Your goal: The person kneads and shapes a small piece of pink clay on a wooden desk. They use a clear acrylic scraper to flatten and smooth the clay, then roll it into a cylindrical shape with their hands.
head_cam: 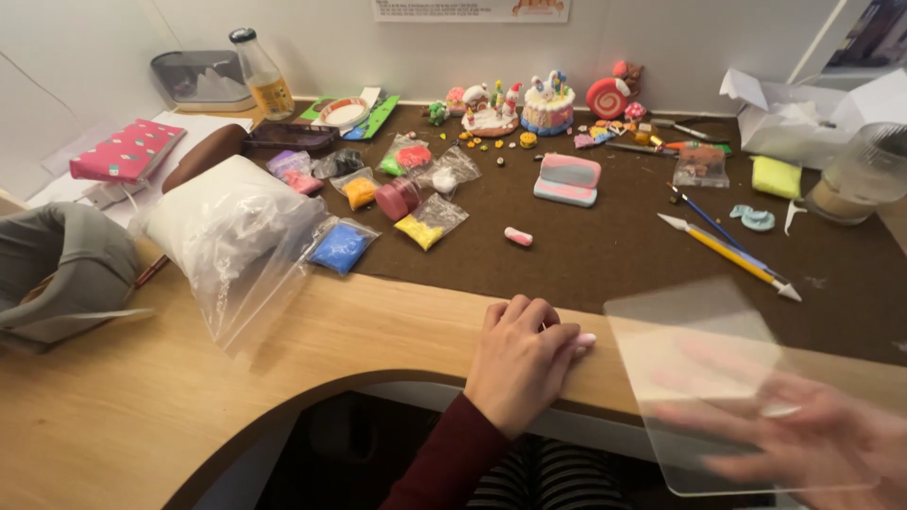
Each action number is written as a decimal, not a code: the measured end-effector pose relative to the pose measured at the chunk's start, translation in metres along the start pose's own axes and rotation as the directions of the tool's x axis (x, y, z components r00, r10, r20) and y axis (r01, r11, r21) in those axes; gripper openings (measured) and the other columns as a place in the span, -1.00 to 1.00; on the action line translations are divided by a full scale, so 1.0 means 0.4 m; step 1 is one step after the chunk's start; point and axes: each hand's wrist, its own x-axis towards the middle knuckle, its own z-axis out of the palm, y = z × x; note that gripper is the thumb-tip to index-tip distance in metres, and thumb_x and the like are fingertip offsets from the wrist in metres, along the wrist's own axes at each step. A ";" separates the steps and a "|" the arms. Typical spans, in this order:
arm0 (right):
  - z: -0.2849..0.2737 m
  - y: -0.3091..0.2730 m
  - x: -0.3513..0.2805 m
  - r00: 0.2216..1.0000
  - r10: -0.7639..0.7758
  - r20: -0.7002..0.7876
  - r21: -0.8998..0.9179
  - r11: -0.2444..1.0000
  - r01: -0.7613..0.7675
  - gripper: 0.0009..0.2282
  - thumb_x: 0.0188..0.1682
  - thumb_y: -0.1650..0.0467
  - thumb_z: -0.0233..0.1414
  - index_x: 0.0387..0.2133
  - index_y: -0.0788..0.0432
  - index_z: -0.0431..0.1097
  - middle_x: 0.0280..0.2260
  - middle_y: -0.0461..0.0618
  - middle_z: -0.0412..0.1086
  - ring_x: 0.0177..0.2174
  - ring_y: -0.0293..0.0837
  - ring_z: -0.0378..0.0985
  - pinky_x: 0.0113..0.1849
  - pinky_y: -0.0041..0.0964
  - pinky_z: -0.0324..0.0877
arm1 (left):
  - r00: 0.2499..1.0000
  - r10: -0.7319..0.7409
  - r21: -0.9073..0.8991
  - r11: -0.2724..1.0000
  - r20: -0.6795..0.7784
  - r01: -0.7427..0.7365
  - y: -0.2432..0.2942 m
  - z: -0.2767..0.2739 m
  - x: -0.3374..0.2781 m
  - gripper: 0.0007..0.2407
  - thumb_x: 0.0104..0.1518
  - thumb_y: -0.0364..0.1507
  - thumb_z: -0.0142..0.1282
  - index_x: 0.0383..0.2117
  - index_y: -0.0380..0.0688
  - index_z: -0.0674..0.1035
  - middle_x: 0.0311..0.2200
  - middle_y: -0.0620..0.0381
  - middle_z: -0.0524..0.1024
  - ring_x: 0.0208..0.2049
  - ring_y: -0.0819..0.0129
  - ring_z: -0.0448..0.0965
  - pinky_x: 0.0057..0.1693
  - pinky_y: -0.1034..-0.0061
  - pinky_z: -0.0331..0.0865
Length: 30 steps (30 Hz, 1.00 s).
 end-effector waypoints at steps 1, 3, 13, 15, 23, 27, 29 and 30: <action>-0.026 -0.002 -0.046 0.941 0.065 -0.331 -0.175 0.976 -0.129 -0.39 0.17 0.37 0.30 0.35 0.09 0.02 0.25 0.43 0.20 0.17 0.34 0.40 -0.02 0.12 0.61 | 1.000 0.007 0.007 1.000 -0.004 -0.007 0.003 -0.005 -0.003 -0.83 0.30 -0.29 0.10 -0.44 0.06 0.64 -0.41 0.20 0.39 -0.33 0.19 0.36 -0.11 0.25 0.17; 0.023 -0.020 -0.017 0.774 0.059 -0.631 -0.287 0.908 -0.304 -0.38 -0.12 0.39 0.23 0.29 0.00 0.26 0.12 0.46 0.61 -0.01 0.36 0.82 -0.29 -0.01 0.97 | 1.000 0.018 0.013 1.000 -0.007 -0.018 0.002 -0.009 -0.004 -0.83 0.30 -0.29 0.11 -0.44 0.04 0.63 -0.41 0.19 0.39 -0.33 0.19 0.35 -0.10 0.25 0.18; 0.243 0.069 0.188 -0.002 -0.411 -0.912 -0.122 0.276 -0.953 -0.33 0.02 0.52 0.01 0.37 -0.45 0.18 -0.42 0.18 0.83 -0.47 0.11 0.89 -0.30 -0.05 0.74 | 1.000 -0.002 -0.047 0.999 -0.021 0.001 0.003 -0.006 -0.009 -0.83 0.30 -0.26 0.11 -0.40 0.05 0.67 -0.40 0.22 0.36 -0.33 0.23 0.34 -0.12 0.29 0.18; 0.255 0.064 0.215 0.021 -0.370 -0.929 -0.044 0.055 -0.998 -0.36 0.01 0.41 -0.08 0.36 -0.50 0.02 -0.40 -0.07 0.85 -0.42 -0.09 0.92 -0.19 -0.27 0.67 | 1.000 -0.002 -0.041 0.999 -0.022 0.001 0.001 -0.004 -0.009 -0.82 0.30 -0.26 0.11 -0.40 0.05 0.68 -0.40 0.22 0.36 -0.33 0.23 0.34 -0.12 0.29 0.18; 0.280 0.077 0.267 0.084 -0.324 -0.942 0.000 -0.251 -0.968 -0.37 -0.01 0.27 -0.12 0.35 -0.55 -0.15 -0.48 0.26 0.66 -0.36 0.18 0.67 -0.15 -0.20 0.42 | 1.000 -0.024 -0.037 0.999 -0.021 0.023 -0.008 0.015 -0.011 -0.83 0.27 -0.24 0.15 -0.39 0.05 0.71 -0.38 0.22 0.40 -0.31 0.23 0.37 -0.13 0.28 0.19; 0.284 0.089 0.273 0.104 -0.303 -0.947 -0.028 -0.245 -0.969 -0.43 0.01 0.29 -0.14 0.29 -0.56 -0.09 -0.55 0.21 0.64 -0.38 0.16 0.63 -0.16 -0.25 0.40 | 0.999 -0.045 -0.035 0.998 -0.008 0.045 -0.013 0.022 -0.014 -0.84 0.26 -0.23 0.14 -0.35 0.09 0.73 -0.40 0.25 0.38 -0.31 0.25 0.36 -0.11 0.30 0.19; 0.264 0.094 0.257 0.164 -0.297 -0.940 -0.058 -0.336 -0.940 -0.39 0.00 0.26 -0.14 0.33 -0.61 -0.15 -0.59 0.12 0.64 -0.38 0.11 0.65 -0.17 -0.29 0.42 | 0.998 -0.060 -0.048 0.997 -0.004 0.060 -0.015 0.023 -0.015 -0.84 0.26 -0.23 0.15 -0.35 0.10 0.72 -0.39 0.26 0.39 -0.30 0.25 0.37 -0.10 0.29 0.18; 0.267 0.093 0.260 0.165 -0.296 -0.941 -0.059 -0.338 -0.939 -0.39 0.00 0.26 -0.14 0.33 -0.61 -0.15 -0.59 0.12 0.64 -0.38 0.11 0.65 -0.17 -0.29 0.42 | 0.998 -0.063 -0.048 0.997 -0.004 0.063 -0.015 0.022 -0.015 -0.84 0.26 -0.23 0.15 -0.35 0.10 0.72 -0.39 0.26 0.39 -0.30 0.25 0.37 -0.10 0.29 0.18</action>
